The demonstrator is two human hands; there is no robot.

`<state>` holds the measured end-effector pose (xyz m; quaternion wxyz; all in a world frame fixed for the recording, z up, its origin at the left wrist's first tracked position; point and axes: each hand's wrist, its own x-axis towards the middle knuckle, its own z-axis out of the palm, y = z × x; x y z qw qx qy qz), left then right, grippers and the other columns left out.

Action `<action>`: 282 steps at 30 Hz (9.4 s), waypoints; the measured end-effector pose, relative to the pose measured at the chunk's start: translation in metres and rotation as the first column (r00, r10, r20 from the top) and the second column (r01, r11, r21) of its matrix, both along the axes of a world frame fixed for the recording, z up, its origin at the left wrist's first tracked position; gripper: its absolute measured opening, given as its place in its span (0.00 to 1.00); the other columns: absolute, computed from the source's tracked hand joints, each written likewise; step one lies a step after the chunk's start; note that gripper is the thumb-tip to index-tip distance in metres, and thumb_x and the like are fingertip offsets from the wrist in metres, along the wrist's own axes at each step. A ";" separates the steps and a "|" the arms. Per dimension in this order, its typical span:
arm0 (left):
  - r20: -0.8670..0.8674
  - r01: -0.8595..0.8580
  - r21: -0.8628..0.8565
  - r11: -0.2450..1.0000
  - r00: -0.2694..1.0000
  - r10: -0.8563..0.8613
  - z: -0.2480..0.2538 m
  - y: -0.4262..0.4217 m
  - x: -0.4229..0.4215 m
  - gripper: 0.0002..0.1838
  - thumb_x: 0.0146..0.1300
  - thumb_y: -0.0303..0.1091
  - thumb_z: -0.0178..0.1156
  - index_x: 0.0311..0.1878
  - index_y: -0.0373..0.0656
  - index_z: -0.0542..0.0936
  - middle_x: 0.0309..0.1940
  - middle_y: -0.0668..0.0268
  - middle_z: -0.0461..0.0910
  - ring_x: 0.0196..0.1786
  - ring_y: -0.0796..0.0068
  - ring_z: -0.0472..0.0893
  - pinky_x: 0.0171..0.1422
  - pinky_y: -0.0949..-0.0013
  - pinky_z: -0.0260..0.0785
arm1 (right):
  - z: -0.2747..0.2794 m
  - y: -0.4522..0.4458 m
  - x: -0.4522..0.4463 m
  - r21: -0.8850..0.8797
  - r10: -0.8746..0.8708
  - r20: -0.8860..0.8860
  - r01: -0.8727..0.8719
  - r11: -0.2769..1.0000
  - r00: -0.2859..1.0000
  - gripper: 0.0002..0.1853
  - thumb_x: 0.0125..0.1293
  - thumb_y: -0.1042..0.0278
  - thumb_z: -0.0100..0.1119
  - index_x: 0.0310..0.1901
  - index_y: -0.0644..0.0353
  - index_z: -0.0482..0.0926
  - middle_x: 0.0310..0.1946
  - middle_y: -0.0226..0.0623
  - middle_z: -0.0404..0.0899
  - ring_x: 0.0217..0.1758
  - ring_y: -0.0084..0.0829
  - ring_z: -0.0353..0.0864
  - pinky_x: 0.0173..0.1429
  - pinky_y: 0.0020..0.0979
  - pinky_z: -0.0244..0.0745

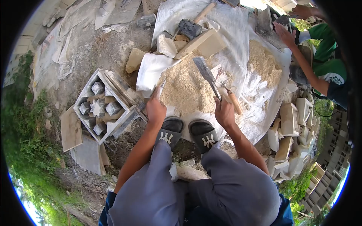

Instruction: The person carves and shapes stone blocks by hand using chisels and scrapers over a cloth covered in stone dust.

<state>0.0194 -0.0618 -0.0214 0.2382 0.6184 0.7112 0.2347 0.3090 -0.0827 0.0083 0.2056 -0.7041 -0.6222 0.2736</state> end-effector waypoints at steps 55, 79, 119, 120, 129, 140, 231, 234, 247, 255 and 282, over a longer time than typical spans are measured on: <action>0.180 0.064 0.115 0.991 0.980 -0.084 0.022 0.013 0.019 0.22 0.72 0.34 0.64 0.66 0.36 0.81 0.59 0.49 0.85 0.55 0.58 0.88 0.62 0.59 0.80 | -0.015 -0.027 0.033 -0.632 -0.792 -0.605 -0.654 0.416 0.081 0.34 0.82 0.30 0.32 0.25 0.48 0.63 0.14 0.16 0.50 0.12 0.13 0.43 0.12 0.22 0.39; 0.798 -0.054 -0.475 0.878 0.395 0.456 0.037 0.049 0.080 0.16 0.73 0.37 0.69 0.47 0.28 0.85 0.38 0.59 0.87 0.37 0.72 0.87 0.44 0.69 0.84 | -0.017 -0.032 0.012 -0.567 -0.790 -0.613 -0.696 0.441 -0.002 0.34 0.82 0.29 0.33 0.27 0.49 0.66 0.15 0.17 0.51 0.13 0.14 0.44 0.13 0.23 0.42; 0.581 -0.139 -0.418 0.898 0.719 0.382 0.007 0.033 0.037 0.21 0.76 0.46 0.63 0.59 0.37 0.84 0.47 0.54 0.89 0.44 0.53 0.90 0.52 0.58 0.84 | -0.013 -0.003 0.001 -0.676 -0.486 -0.711 -0.304 0.672 0.508 0.37 0.83 0.31 0.34 0.22 0.53 0.66 0.14 0.23 0.57 0.16 0.23 0.53 0.21 0.31 0.53; 0.350 -0.100 -0.254 0.962 0.918 0.188 0.007 0.033 0.028 0.21 0.76 0.46 0.63 0.59 0.38 0.84 0.44 0.53 0.89 0.46 0.47 0.89 0.54 0.54 0.83 | -0.012 0.001 0.000 -0.592 -0.277 -0.552 -0.136 0.794 0.787 0.39 0.84 0.32 0.34 0.21 0.56 0.67 0.14 0.27 0.61 0.18 0.26 0.56 0.24 0.35 0.57; -0.112 0.381 0.051 0.923 0.921 -0.374 -0.013 -0.007 0.018 0.35 0.76 0.40 0.58 0.80 0.35 0.62 0.80 0.47 0.62 0.84 0.44 0.56 0.86 0.50 0.52 | 0.002 0.006 -0.037 -0.290 0.061 0.050 -0.044 0.956 0.997 0.29 0.82 0.45 0.47 0.36 0.64 0.81 0.26 0.66 0.80 0.39 0.67 0.84 0.46 0.60 0.76; -0.112 0.512 -0.033 0.859 0.852 -0.512 -0.021 -0.016 0.010 0.50 0.75 0.47 0.59 0.83 0.27 0.44 0.85 0.40 0.45 0.88 0.43 0.43 0.90 0.48 0.37 | -0.014 0.002 -0.013 -0.155 0.071 -0.014 -0.072 0.985 0.997 0.25 0.82 0.45 0.49 0.38 0.63 0.79 0.26 0.64 0.80 0.34 0.69 0.81 0.40 0.60 0.74; -0.225 0.535 -0.007 0.845 0.822 -0.523 -0.022 -0.023 0.015 0.39 0.77 0.46 0.53 0.83 0.36 0.57 0.85 0.50 0.52 0.87 0.42 0.46 0.90 0.45 0.37 | -0.041 -0.040 0.045 -0.129 0.060 0.115 -0.045 0.991 0.992 0.22 0.80 0.48 0.54 0.37 0.63 0.77 0.24 0.61 0.80 0.30 0.66 0.81 0.34 0.56 0.74; -0.225 0.531 -0.025 0.847 0.823 -0.522 -0.022 -0.023 0.014 0.40 0.77 0.47 0.54 0.84 0.37 0.56 0.85 0.49 0.51 0.88 0.42 0.44 0.89 0.44 0.36 | -0.035 -0.028 0.046 -0.287 0.130 0.216 -0.064 0.956 0.968 0.24 0.81 0.47 0.52 0.38 0.64 0.78 0.24 0.62 0.81 0.30 0.67 0.81 0.36 0.58 0.75; -0.266 0.536 -0.016 0.844 0.812 -0.520 -0.021 -0.021 0.016 0.38 0.75 0.47 0.56 0.83 0.42 0.60 0.86 0.52 0.51 0.87 0.41 0.45 0.89 0.43 0.37 | -0.032 -0.016 0.033 -0.207 0.097 0.170 -0.061 0.976 0.981 0.24 0.81 0.51 0.53 0.35 0.67 0.75 0.25 0.62 0.78 0.32 0.69 0.78 0.37 0.58 0.71; -0.241 0.543 -0.030 0.840 0.811 -0.533 -0.018 -0.023 0.014 0.40 0.74 0.47 0.57 0.83 0.40 0.60 0.86 0.53 0.51 0.87 0.41 0.45 0.90 0.44 0.37 | -0.035 -0.042 0.038 -0.096 0.014 0.081 -0.007 0.995 0.997 0.20 0.79 0.54 0.58 0.35 0.64 0.75 0.26 0.64 0.80 0.32 0.67 0.82 0.35 0.59 0.75; -0.248 0.537 -0.023 0.843 0.814 -0.525 -0.018 -0.023 0.016 0.39 0.74 0.47 0.57 0.83 0.41 0.60 0.86 0.53 0.51 0.87 0.42 0.46 0.89 0.44 0.38 | -0.045 0.008 0.011 -0.254 0.080 0.163 -0.037 0.967 0.983 0.21 0.81 0.53 0.52 0.42 0.67 0.80 0.29 0.63 0.83 0.36 0.65 0.84 0.44 0.59 0.77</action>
